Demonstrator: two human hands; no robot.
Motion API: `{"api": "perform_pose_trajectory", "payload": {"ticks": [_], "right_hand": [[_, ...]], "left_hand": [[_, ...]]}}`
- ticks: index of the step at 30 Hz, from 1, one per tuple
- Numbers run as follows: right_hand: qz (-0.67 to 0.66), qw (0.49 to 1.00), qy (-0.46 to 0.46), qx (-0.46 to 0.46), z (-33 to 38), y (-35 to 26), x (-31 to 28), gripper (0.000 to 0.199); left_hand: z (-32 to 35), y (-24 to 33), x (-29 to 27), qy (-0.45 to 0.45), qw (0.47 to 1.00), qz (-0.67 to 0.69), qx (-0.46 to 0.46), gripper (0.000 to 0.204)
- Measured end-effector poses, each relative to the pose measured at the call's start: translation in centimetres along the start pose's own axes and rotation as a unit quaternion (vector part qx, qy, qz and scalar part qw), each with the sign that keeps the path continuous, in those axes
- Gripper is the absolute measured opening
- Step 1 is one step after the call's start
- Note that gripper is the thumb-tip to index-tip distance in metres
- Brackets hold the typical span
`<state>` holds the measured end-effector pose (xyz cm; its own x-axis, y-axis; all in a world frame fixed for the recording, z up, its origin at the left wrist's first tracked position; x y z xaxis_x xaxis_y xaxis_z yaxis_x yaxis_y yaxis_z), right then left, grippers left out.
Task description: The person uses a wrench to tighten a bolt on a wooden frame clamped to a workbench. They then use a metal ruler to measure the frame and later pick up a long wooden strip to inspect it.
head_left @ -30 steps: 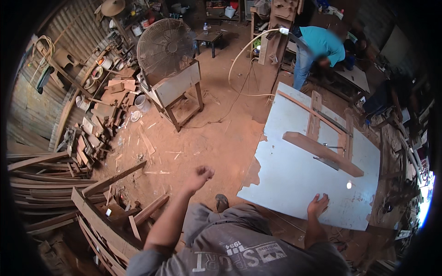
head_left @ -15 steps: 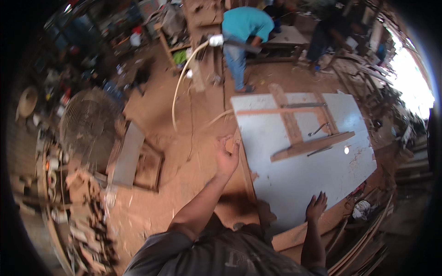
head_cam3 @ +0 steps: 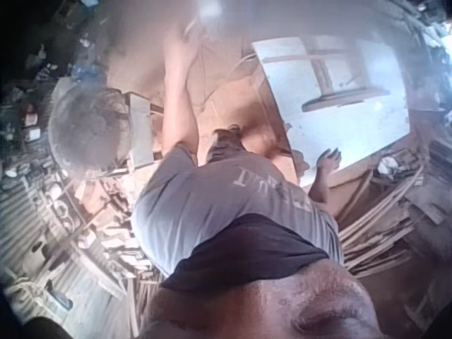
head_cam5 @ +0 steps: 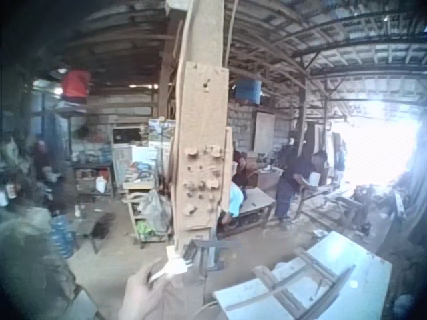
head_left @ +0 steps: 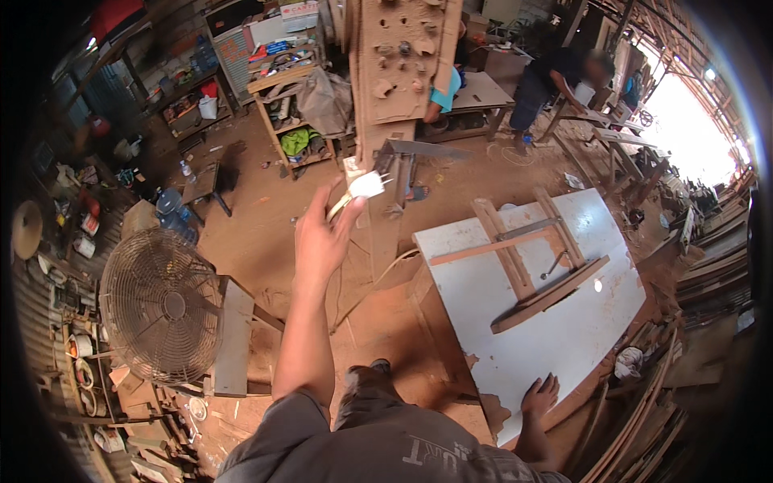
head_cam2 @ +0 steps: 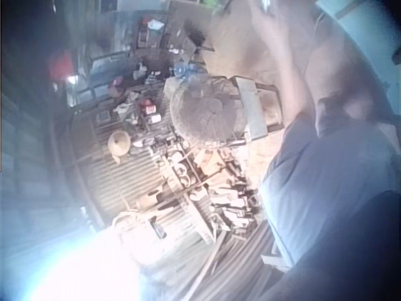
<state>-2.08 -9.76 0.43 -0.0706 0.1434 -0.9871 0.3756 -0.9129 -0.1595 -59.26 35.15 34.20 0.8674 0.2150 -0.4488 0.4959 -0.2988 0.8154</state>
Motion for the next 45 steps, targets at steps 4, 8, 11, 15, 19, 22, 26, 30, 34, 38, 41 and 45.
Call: {"api": "perform_pose_trajectory", "payload": {"ticks": [4, 8, 11, 15, 19, 22, 26, 30, 34, 38, 41, 45], "right_hand": [[0.012, 1.000, 0.014, -0.021, 0.0, -1.5, 0.0, 0.058], [-0.008, 0.998, 0.046, -0.041, 0.0, -1.1, -0.3, 0.057], [-0.043, 0.997, 0.058, -0.024, 0.2, -0.7, 0.1, 0.056], [-0.065, 0.992, 0.107, -0.034, 0.9, 0.3, -0.5, 0.051], [-0.102, 0.985, 0.133, -0.045, 1.7, -1.1, -1.4, 0.047], [-0.101, 0.984, 0.144, -0.035, 2.5, -0.5, -1.7, 0.046], [-0.101, 0.983, 0.153, -0.022, 2.3, -1.1, -2.0, 0.043], [-0.124, 0.978, 0.165, -0.042, 2.3, -1.0, -2.1, 0.040], [-0.139, 0.978, 0.148, -0.048, 3.1, 0.4, -2.1, 0.039], [-0.129, 0.976, 0.170, -0.038, 4.9, 1.3, -1.3, 0.040], [-0.119, 0.982, 0.144, 0.002, 5.2, 0.4, -2.2, 0.042], [-0.111, 0.981, 0.137, 0.076, 6.2, 2.3, -1.6, 0.047]], "left_hand": [[-1.4, -12.9, -0.5, 0.050, 0.994, -0.011, 0.096, 0.046], [-4.5, -17.7, 1.6, 0.007, 0.997, -0.056, 0.049, 0.046], [-7.0, -17.6, 2.6, 0.021, 0.998, -0.040, 0.036, 0.047], [-9.0, -16.6, 4.6, 0.018, 0.995, 0.000, 0.100, 0.046], [-10.3, -18.9, 4.4, 0.054, 0.992, 0.056, 0.102, 0.045], [-9.0, -18.3, 5.7, -0.009, 0.996, 0.085, 0.017, 0.039], [-10.8, -18.3, 4.6, -0.055, 0.993, 0.057, 0.087, 0.036], [-12.6, -18.6, 4.7, -0.119, 0.987, 0.021, 0.104, 0.037], [-12.5, -18.7, 6.5, -0.149, 0.985, 0.080, 0.024, 0.035], [-13.6, -21.1, 5.6, -0.096, 0.990, 0.046, 0.097, 0.038], [-11.6, -18.8, 5.4, -0.077, 0.986, -0.107, 0.099, 0.044], [-1.9, -10.2, 3.9, 0.237, 0.880, -0.246, 0.329, 0.045]]}}
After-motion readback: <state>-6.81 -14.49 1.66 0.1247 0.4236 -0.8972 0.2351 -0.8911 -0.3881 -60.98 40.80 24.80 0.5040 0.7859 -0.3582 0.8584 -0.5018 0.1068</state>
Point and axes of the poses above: each hand's wrist, its own z-axis away from the middle knuckle, its own x-axis out of the palm, y = z × x, the point moved 10 cm from there along -z, towards the middle knuckle, and after that the axes turned 8 degrees about x, right-handed, at the moved point
